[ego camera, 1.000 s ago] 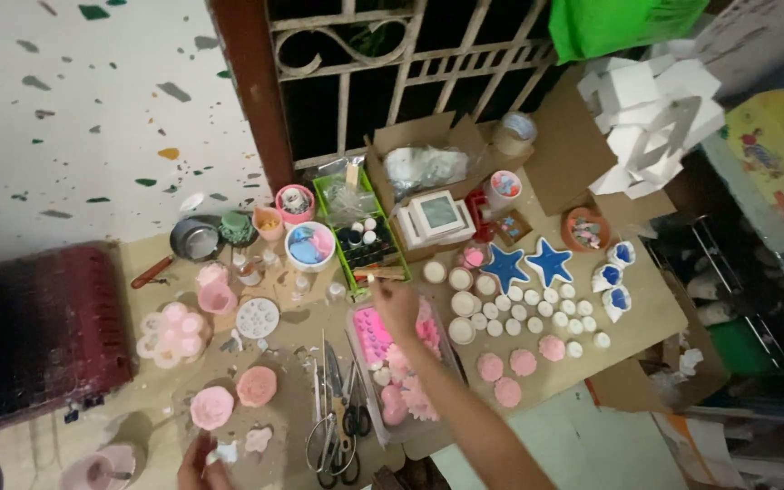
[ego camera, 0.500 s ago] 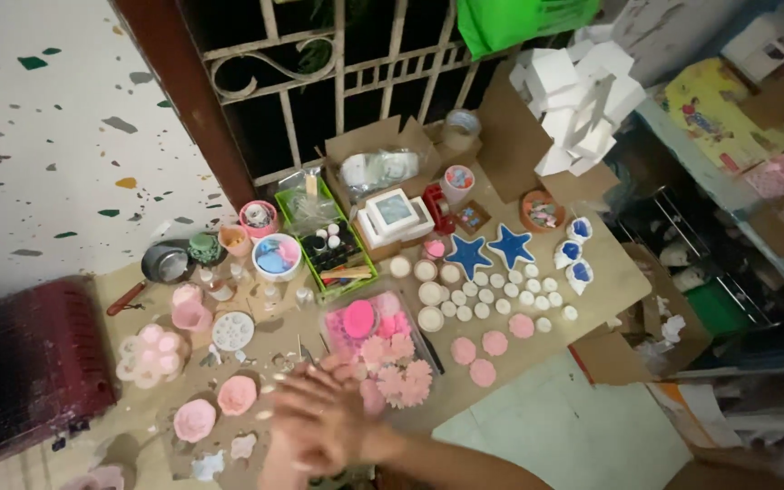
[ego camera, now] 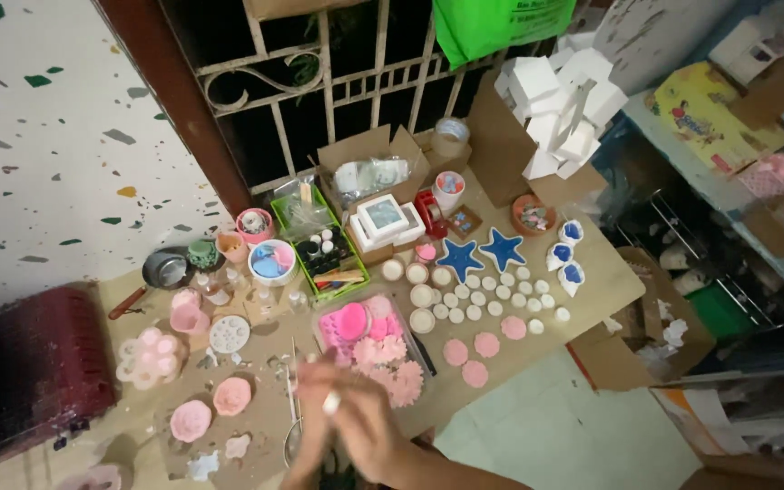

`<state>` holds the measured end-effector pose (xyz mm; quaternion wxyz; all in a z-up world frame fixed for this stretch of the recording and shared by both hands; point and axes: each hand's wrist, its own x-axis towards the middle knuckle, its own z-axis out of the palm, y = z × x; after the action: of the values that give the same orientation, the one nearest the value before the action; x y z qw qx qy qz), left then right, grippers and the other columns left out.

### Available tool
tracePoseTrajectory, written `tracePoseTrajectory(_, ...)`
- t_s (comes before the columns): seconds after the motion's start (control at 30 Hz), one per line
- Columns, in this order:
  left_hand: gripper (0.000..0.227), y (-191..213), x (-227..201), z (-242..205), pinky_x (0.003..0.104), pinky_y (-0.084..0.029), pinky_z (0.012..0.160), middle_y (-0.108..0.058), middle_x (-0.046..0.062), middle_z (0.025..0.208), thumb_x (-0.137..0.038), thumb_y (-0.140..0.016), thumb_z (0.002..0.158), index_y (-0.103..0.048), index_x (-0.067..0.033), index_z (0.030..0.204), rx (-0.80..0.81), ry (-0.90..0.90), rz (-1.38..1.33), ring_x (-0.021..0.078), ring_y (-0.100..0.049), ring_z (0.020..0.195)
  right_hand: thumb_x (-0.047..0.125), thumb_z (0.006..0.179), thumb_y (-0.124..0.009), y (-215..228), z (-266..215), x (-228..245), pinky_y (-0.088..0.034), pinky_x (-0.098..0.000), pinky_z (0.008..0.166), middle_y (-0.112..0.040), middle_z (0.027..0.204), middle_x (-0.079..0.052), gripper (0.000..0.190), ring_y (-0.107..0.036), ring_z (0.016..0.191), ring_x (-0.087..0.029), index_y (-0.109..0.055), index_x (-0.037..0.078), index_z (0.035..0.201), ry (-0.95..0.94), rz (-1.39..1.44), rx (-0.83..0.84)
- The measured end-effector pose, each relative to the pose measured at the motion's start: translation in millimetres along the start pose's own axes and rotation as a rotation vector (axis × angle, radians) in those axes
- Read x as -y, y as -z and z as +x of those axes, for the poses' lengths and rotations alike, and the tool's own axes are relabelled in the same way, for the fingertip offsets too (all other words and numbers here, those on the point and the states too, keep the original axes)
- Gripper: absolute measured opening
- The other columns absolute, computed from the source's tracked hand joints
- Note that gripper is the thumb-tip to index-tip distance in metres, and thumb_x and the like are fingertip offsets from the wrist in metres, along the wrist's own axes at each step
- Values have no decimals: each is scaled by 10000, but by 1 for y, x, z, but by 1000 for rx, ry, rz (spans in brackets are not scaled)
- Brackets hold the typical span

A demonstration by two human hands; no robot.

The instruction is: The recorder is crafting wax flower shapes using silicone molds and assembling a larger decorative wax piece.

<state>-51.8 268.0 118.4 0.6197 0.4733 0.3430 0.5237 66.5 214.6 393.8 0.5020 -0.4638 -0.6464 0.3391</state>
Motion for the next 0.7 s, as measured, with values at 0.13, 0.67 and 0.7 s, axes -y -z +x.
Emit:
tracePoseTrajectory(0.13, 607, 10, -36, -18, 364, -399, 1148, -431, 2, 1527, -376, -382, 939, -361, -261, 1535, 112, 199, -208, 150, -449, 1404, 390, 1071, -435, -17, -4, -53, -304, -530, 1280, -555, 1547, -114, 485, -522, 1455, -327, -575, 121, 1449, 436, -359, 127)
tracePoseTrajectory(0.67, 482, 174, -230, -56, 239, -220, 459, -258, -82, 561, -456, -536, 1012, -311, -223, 656, -984, 134, -596, 77, -250, 477, 188, 827, -811, 119, -162, -334, -556, -359, 705, -771, 851, -174, 213, -723, 734, -271, -753, -12, 872, -792, -581, -226)
tracePoseTrajectory(0.7, 523, 209, -195, -70, 239, -165, 453, -208, -92, 573, -499, -566, 1012, -272, -240, 665, -969, 128, -535, 74, -180, 481, 146, 767, -779, 135, -170, -352, -564, -378, 753, -756, 974, -160, 156, -720, 848, -285, -762, 1, 824, -578, -596, -294)
